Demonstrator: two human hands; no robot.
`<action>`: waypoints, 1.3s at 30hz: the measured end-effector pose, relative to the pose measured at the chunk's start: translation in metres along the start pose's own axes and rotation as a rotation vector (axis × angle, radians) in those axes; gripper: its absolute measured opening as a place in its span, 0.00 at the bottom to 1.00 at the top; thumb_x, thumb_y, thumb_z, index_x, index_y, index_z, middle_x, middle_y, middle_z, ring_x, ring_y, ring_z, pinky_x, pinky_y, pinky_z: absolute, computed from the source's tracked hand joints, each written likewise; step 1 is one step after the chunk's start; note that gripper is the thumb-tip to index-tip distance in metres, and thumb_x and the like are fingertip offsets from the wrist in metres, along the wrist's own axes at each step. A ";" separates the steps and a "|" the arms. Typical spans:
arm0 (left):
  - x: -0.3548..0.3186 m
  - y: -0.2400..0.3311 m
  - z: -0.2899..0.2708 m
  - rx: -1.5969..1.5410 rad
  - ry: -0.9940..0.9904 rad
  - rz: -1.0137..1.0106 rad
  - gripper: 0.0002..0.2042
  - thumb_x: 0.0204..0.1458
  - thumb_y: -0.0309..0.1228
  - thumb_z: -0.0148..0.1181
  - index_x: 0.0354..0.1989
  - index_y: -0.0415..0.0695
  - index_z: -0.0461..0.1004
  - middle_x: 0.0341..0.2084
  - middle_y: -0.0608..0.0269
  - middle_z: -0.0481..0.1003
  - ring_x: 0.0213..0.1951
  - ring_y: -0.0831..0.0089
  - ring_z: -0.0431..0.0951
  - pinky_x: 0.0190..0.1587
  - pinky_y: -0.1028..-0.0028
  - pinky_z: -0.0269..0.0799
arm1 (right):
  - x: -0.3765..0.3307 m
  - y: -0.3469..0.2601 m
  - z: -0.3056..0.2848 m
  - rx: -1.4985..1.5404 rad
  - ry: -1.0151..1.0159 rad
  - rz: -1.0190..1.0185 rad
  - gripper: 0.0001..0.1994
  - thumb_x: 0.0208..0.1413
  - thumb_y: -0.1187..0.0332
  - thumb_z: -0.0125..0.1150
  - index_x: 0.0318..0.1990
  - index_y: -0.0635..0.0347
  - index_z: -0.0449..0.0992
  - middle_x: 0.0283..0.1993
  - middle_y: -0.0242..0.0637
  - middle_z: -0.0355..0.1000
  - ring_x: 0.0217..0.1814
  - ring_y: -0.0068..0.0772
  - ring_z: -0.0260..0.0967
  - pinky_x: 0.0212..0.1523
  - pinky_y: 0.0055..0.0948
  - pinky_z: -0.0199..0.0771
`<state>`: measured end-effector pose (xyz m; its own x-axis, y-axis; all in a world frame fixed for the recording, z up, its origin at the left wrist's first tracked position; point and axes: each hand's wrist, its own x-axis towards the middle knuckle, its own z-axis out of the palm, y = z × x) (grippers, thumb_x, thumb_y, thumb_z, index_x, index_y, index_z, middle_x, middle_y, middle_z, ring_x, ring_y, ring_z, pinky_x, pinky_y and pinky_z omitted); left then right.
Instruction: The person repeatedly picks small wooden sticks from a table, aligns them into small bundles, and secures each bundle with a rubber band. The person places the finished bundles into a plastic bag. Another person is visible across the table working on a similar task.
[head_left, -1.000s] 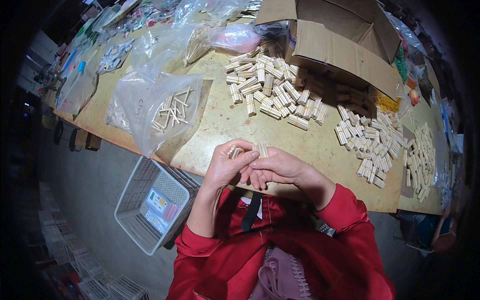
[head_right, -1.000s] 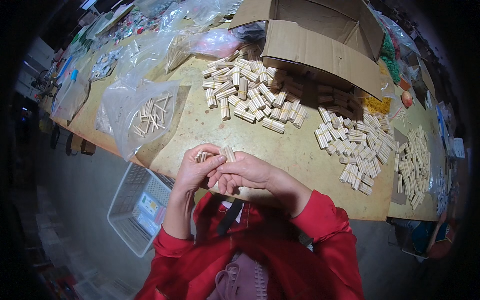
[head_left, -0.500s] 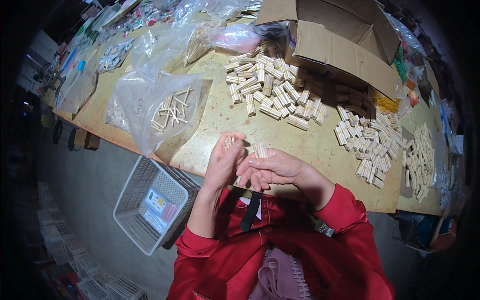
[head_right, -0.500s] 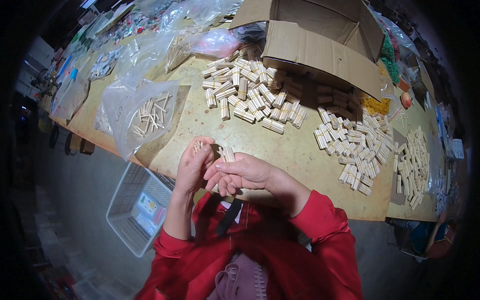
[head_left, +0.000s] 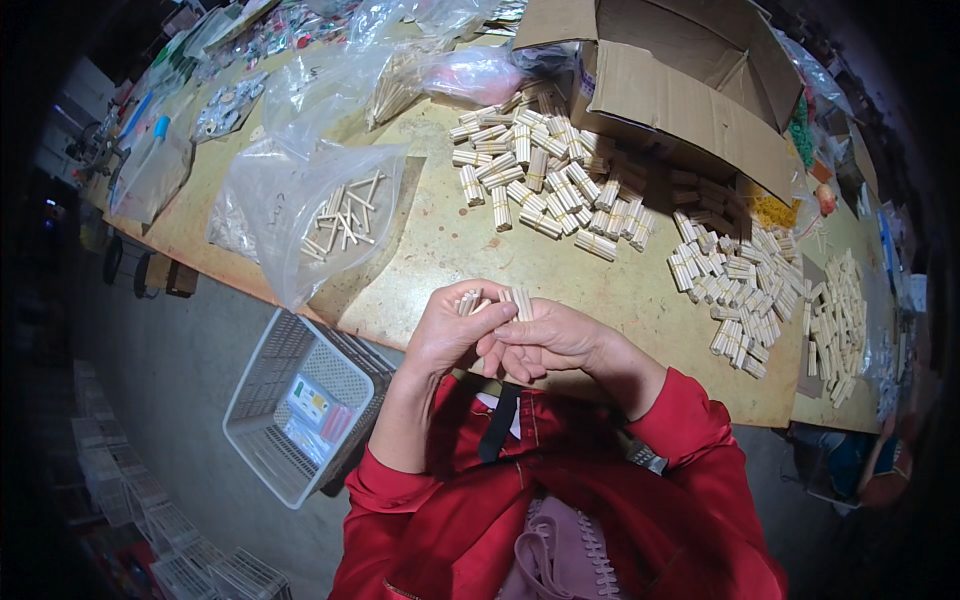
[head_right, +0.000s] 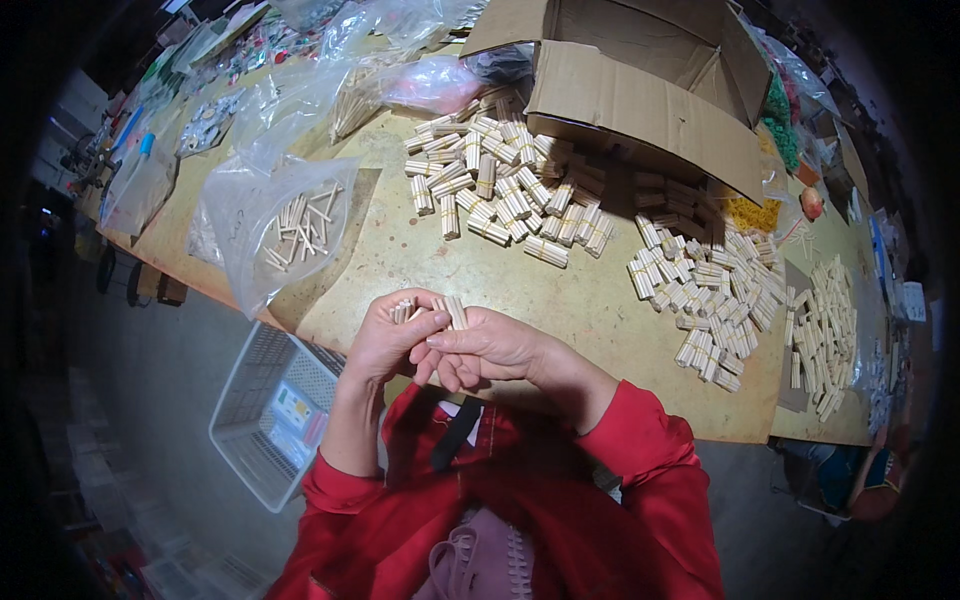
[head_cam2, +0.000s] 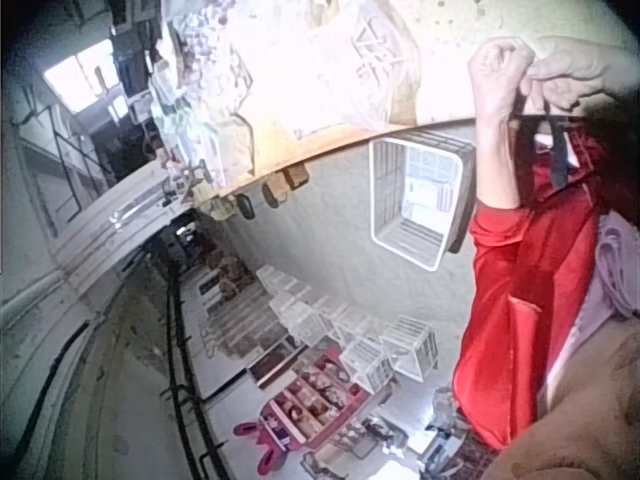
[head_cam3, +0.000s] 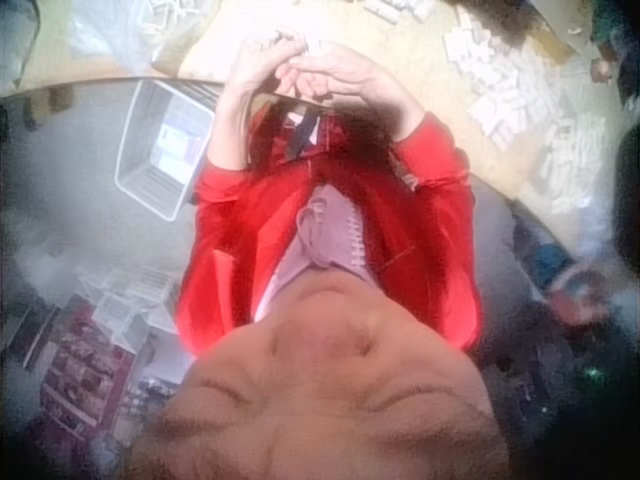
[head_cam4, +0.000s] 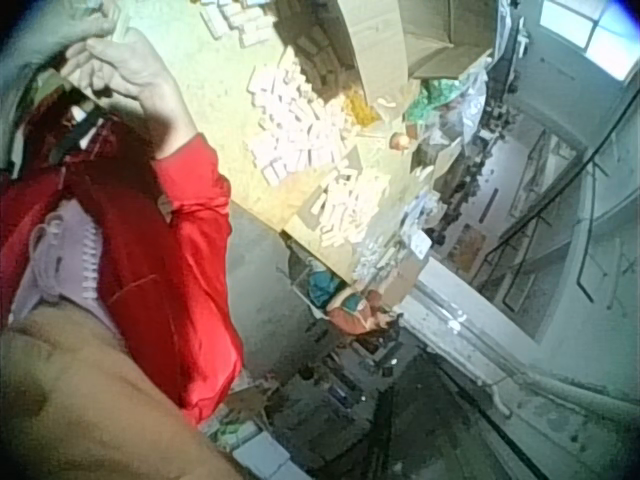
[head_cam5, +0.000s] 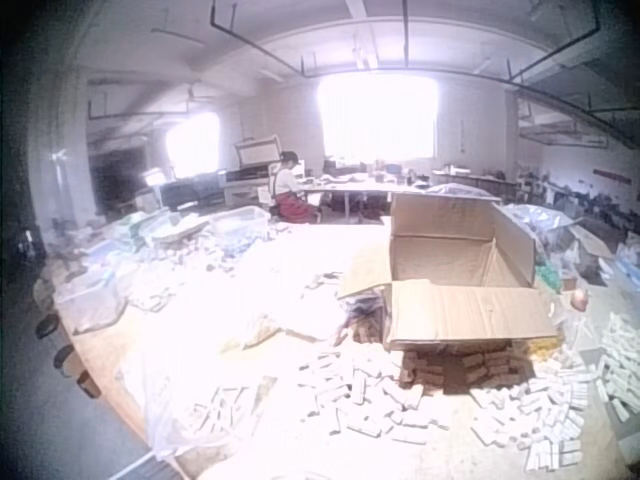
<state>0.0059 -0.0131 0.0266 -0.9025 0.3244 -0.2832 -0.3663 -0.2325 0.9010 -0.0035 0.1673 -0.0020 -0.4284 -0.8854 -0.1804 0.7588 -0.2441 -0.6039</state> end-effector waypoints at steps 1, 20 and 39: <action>0.001 0.002 0.000 0.028 -0.005 -0.012 0.04 0.54 0.24 0.63 0.33 0.37 0.76 0.17 0.70 0.72 0.17 0.87 0.68 0.19 0.84 0.63 | 0.000 0.001 -0.002 0.002 -0.010 -0.005 0.15 0.65 0.65 0.51 0.48 0.71 0.72 0.39 0.54 0.76 0.27 0.29 0.76 0.21 0.17 0.73; -0.010 -0.026 -0.045 -1.071 -0.118 0.109 0.08 0.64 0.34 0.47 0.34 0.45 0.67 0.23 0.70 0.63 0.25 0.82 0.62 0.24 0.83 0.60 | -0.007 -0.025 0.023 -0.417 0.508 0.084 0.08 0.63 0.68 0.53 0.37 0.64 0.68 0.23 0.37 0.72 0.12 0.20 0.62 0.11 0.18 0.61; -0.048 -0.014 -0.034 -0.326 0.225 0.245 0.08 0.55 0.26 0.60 0.37 0.49 0.66 0.19 0.76 0.64 0.16 0.87 0.61 0.17 0.86 0.55 | 0.055 -0.021 0.073 -1.184 0.590 -0.164 0.24 0.58 0.62 0.63 0.55 0.72 0.68 0.45 0.41 0.75 0.45 0.24 0.73 0.45 0.26 0.75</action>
<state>0.0466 -0.0567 0.0164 -0.9849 0.0251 -0.1712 -0.1553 -0.5649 0.8104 -0.0073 0.0949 0.0576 -0.8482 -0.5026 -0.1670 -0.0740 0.4247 -0.9023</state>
